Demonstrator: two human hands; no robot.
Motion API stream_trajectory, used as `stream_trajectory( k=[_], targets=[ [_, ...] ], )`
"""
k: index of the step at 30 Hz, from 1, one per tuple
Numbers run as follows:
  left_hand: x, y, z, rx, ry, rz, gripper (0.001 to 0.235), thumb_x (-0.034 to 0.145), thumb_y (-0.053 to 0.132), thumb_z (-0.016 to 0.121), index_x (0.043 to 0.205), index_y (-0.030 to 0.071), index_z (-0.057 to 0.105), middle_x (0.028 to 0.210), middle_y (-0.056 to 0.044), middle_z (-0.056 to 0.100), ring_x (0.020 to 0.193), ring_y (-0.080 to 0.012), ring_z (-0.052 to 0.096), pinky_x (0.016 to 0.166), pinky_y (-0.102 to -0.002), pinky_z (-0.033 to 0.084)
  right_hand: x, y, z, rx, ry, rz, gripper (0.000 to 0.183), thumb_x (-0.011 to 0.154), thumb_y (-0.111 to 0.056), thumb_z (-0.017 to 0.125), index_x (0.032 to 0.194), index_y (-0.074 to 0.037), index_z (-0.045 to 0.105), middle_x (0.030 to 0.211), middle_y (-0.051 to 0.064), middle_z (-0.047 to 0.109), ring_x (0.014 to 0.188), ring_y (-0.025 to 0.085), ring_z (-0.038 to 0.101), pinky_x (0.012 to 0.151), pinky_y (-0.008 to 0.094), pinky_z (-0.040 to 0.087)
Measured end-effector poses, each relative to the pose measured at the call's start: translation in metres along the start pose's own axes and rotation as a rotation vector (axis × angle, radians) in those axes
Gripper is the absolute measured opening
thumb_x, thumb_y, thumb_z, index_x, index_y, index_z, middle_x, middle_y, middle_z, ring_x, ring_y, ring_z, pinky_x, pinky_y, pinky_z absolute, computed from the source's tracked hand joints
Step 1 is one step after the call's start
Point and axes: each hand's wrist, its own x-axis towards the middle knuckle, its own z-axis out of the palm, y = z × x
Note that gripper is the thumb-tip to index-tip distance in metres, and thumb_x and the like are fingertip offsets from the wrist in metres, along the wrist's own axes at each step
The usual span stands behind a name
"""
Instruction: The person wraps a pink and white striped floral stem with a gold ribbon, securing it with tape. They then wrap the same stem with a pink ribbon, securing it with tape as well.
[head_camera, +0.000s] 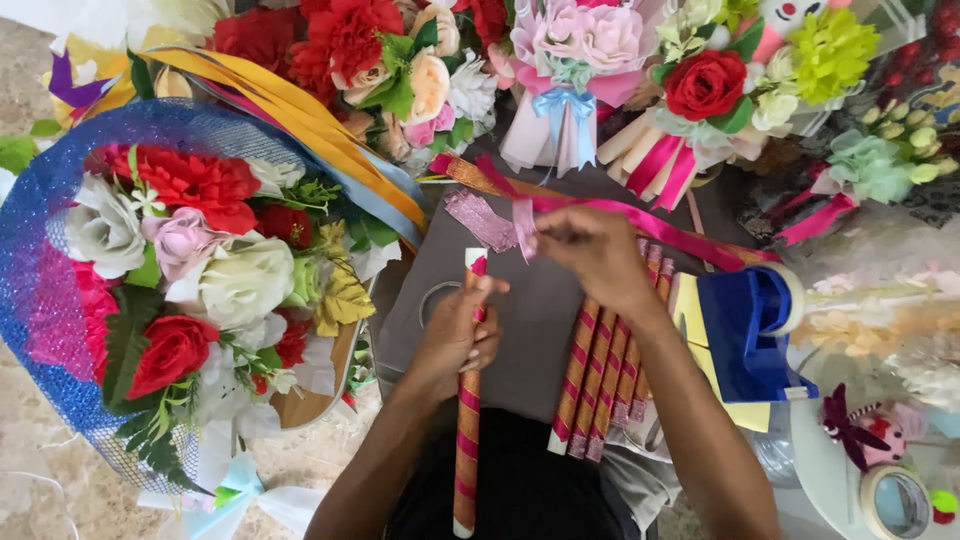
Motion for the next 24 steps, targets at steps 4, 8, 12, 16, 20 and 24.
stream_trajectory(
  k=[4, 8, 12, 16, 20, 24],
  targets=[
    [0.002, -0.007, 0.021, 0.128, 0.028, 0.019, 0.034, 0.092, 0.021, 0.076, 0.112, -0.003, 0.061, 0.051, 0.002, 0.031, 0.029, -0.0079, 0.033, 0.023, -0.021, 0.027, -0.05, -0.031, -0.025, 0.029, -0.091, 0.06, 0.017, 0.082, -0.007, 0.082, 0.098, -0.006, 0.081, 0.074, 0.01, 0.075, 0.07, 0.015, 0.062, 0.065, 0.031, 0.051],
    [-0.008, -0.013, 0.05, 0.135, -0.007, 0.04, 0.029, 0.087, 0.004, 0.08, 0.105, -0.009, 0.062, 0.047, -0.002, 0.036, 0.027, -0.01, 0.038, 0.023, -0.024, 0.028, -0.098, -0.023, -0.031, 0.203, -0.027, 0.125, 0.021, 0.079, 0.001, 0.084, 0.099, -0.001, 0.081, 0.079, 0.013, 0.079, 0.074, 0.017, 0.065, 0.068, 0.033, 0.053],
    [-0.011, -0.032, 0.062, 0.168, -0.008, 0.054, 0.029, 0.087, 0.005, 0.082, 0.104, -0.007, 0.061, 0.046, -0.007, 0.039, 0.027, -0.0118, 0.038, 0.023, -0.025, 0.027, -0.129, -0.025, -0.043, 0.247, 0.121, 0.173, 0.02, 0.082, -0.003, 0.084, 0.1, 0.003, 0.078, 0.077, 0.018, 0.078, 0.07, 0.015, 0.063, 0.066, 0.033, 0.052],
    [-0.018, -0.037, 0.079, 0.31, -0.119, 0.079, 0.024, 0.087, 0.005, 0.081, 0.098, -0.007, 0.064, 0.044, -0.008, 0.046, 0.028, -0.0099, 0.043, 0.024, -0.023, 0.03, -0.139, -0.037, -0.044, 0.328, 0.253, 0.112, 0.023, 0.082, -0.002, 0.083, 0.103, 0.006, 0.077, 0.089, 0.016, 0.077, 0.084, 0.018, 0.067, 0.079, 0.034, 0.057],
    [-0.016, -0.042, 0.09, 0.384, -0.225, 0.097, 0.021, 0.09, 0.008, 0.079, 0.099, -0.005, 0.065, 0.045, -0.007, 0.048, 0.03, -0.0087, 0.045, 0.028, -0.022, 0.034, -0.139, -0.045, -0.051, 0.405, 0.337, 0.096, 0.006, 0.086, 0.002, 0.079, 0.091, 0.005, 0.077, 0.086, 0.019, 0.077, 0.082, 0.019, 0.069, 0.077, 0.035, 0.059],
    [-0.012, -0.039, 0.091, 0.475, -0.332, 0.14, 0.024, 0.093, 0.016, 0.076, 0.101, -0.003, 0.064, 0.049, -0.008, 0.051, 0.037, -0.0087, 0.048, 0.033, -0.022, 0.039, -0.152, -0.035, -0.072, 0.326, 0.439, 0.074, 0.006, 0.089, 0.002, 0.078, 0.095, 0.003, 0.075, 0.083, 0.016, 0.076, 0.077, 0.015, 0.066, 0.074, 0.033, 0.058]
  ],
)
